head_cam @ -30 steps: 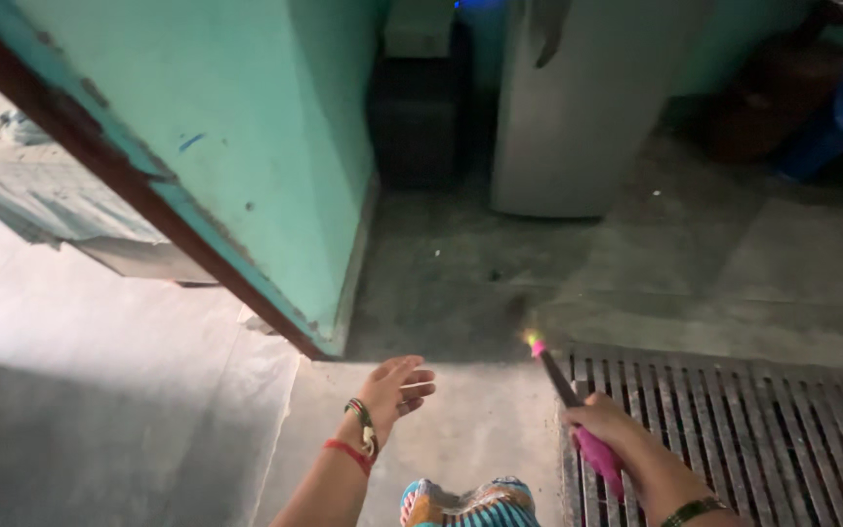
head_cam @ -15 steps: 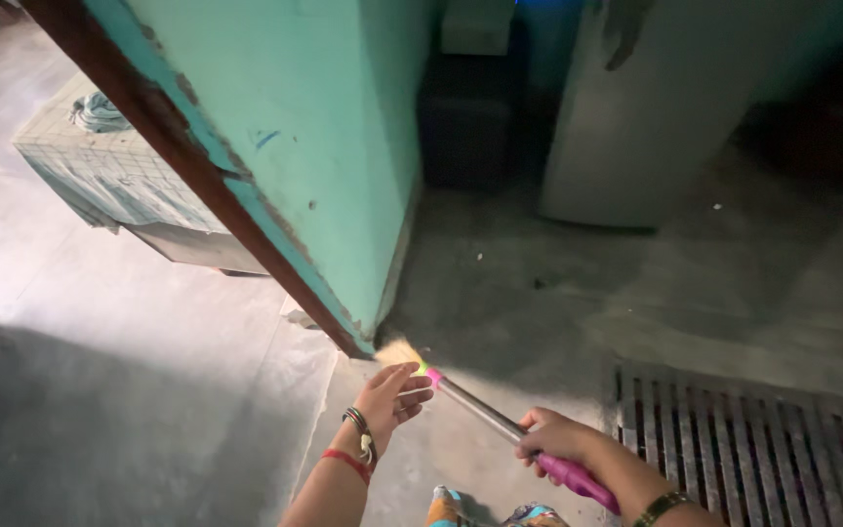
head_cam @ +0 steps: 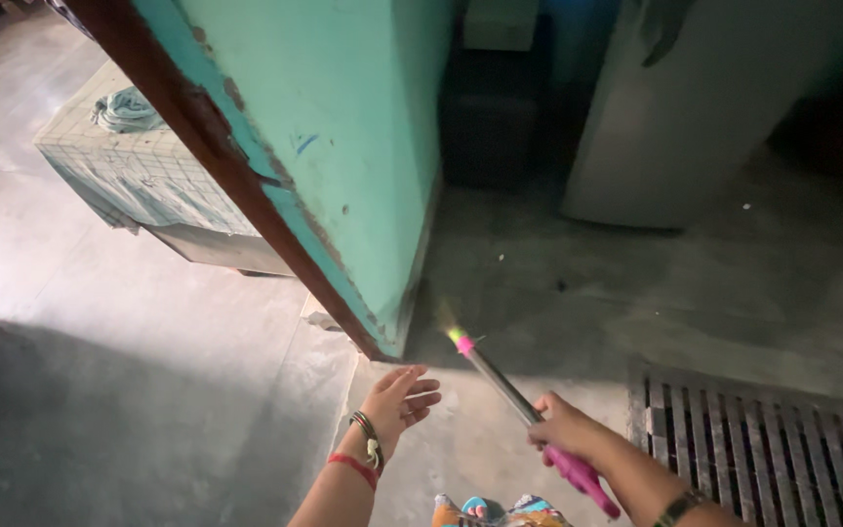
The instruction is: The person sweeps the concrete floor with a broom, moving debris from a doorway area toward a metal grate. The person sweeps around a refrigerator and along the base of a wall.
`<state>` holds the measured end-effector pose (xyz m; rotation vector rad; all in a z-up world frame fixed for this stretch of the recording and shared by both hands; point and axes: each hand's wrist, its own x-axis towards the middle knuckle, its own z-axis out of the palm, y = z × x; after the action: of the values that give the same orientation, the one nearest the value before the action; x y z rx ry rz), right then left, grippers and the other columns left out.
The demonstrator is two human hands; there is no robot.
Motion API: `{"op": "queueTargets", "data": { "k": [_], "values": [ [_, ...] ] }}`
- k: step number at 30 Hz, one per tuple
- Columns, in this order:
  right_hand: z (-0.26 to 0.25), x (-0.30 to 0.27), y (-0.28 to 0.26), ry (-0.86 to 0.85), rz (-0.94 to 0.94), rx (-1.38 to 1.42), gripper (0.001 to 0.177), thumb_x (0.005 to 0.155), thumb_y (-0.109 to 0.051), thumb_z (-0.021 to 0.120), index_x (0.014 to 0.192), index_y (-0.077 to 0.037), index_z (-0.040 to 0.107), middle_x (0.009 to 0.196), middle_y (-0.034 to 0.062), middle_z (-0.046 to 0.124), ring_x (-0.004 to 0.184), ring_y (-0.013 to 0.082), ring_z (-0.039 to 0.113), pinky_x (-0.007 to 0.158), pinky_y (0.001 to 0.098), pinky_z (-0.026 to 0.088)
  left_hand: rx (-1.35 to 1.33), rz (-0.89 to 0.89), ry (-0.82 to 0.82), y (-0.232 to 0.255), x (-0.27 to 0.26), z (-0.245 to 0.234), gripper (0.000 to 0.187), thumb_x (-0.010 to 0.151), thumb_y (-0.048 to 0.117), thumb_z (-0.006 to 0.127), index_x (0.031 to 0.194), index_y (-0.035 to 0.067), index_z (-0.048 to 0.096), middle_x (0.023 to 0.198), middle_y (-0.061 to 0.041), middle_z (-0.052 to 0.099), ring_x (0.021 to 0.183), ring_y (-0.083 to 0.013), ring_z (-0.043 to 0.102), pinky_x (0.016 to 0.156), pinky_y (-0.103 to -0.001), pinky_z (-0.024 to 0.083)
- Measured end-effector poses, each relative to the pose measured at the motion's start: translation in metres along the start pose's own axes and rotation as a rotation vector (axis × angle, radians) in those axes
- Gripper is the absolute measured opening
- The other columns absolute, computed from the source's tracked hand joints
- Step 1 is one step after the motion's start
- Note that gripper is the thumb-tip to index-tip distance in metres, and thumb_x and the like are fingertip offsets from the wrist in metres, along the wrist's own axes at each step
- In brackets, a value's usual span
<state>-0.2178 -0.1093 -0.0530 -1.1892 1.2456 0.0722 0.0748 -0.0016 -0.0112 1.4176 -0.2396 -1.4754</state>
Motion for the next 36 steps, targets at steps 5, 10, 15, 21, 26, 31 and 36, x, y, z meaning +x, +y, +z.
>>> {"op": "queueTargets", "data": {
  "k": [5,10,15,21,26,31,36],
  "values": [
    [0.010,0.064,-0.005,-0.043,0.061,0.019,0.040,0.080,-0.008,0.076,0.112,-0.004,0.052,0.073,0.0136,0.066,0.051,0.0226,0.063,0.042,0.0404,0.048,0.027,0.004,0.018,0.007,0.004,-0.018,0.039,0.098,0.033,0.058,0.128,0.009,0.063,0.118,-0.013,0.075,0.105,-0.0242,0.073,0.089,-0.036,0.054],
    [0.041,0.077,0.018,0.131,-0.129,0.078,0.039,0.077,-0.002,0.076,0.107,0.000,0.050,0.067,0.0177,0.066,0.047,0.0248,0.064,0.041,0.0410,0.050,-0.022,-0.007,0.032,0.008,0.006,-0.032,0.037,0.096,0.033,0.061,0.126,0.010,0.064,0.118,-0.013,0.075,0.104,-0.0246,0.073,0.088,-0.036,0.054],
    [0.032,0.050,-0.007,0.056,-0.029,0.062,0.042,0.080,-0.007,0.075,0.110,-0.007,0.046,0.071,0.0146,0.064,0.051,0.0244,0.062,0.043,0.0413,0.047,-0.013,0.010,-0.011,0.009,0.019,-0.020,0.038,0.097,0.036,0.060,0.126,0.012,0.064,0.117,-0.012,0.074,0.104,-0.0231,0.073,0.087,-0.035,0.054],
    [0.007,0.059,-0.005,-0.020,0.040,0.080,0.035,0.083,-0.010,0.074,0.110,-0.002,0.053,0.074,0.0128,0.067,0.054,0.0209,0.064,0.044,0.0391,0.051,0.005,0.029,-0.098,0.011,0.030,0.010,0.039,0.098,0.035,0.058,0.127,0.010,0.063,0.116,-0.013,0.073,0.102,-0.0234,0.073,0.088,-0.035,0.055],
    [-0.033,0.050,0.023,0.056,0.066,0.101,0.034,0.083,-0.011,0.071,0.109,0.007,0.058,0.071,0.0159,0.068,0.052,0.0228,0.063,0.041,0.0369,0.049,-0.006,0.016,-0.079,0.009,0.028,0.015,0.038,0.098,0.034,0.058,0.127,0.010,0.063,0.115,-0.012,0.074,0.103,-0.0236,0.072,0.088,-0.036,0.054],
    [-0.030,0.019,0.034,0.339,0.022,0.145,0.044,0.079,-0.003,0.072,0.115,0.003,0.048,0.080,0.0165,0.066,0.057,0.0281,0.068,0.047,0.0416,0.053,-0.012,-0.039,-0.048,0.000,0.034,0.017,0.036,0.098,0.033,0.058,0.125,0.011,0.064,0.116,-0.012,0.074,0.104,-0.0240,0.072,0.088,-0.036,0.054],
    [-0.047,-0.013,0.029,0.232,0.020,0.185,0.047,0.080,-0.005,0.072,0.119,0.000,0.047,0.084,0.0212,0.067,0.059,0.0260,0.067,0.049,0.0386,0.054,0.016,-0.036,-0.099,-0.007,0.047,0.044,0.035,0.099,0.035,0.058,0.124,0.011,0.063,0.114,-0.012,0.073,0.102,-0.0238,0.072,0.086,-0.035,0.054]
  ]
}}
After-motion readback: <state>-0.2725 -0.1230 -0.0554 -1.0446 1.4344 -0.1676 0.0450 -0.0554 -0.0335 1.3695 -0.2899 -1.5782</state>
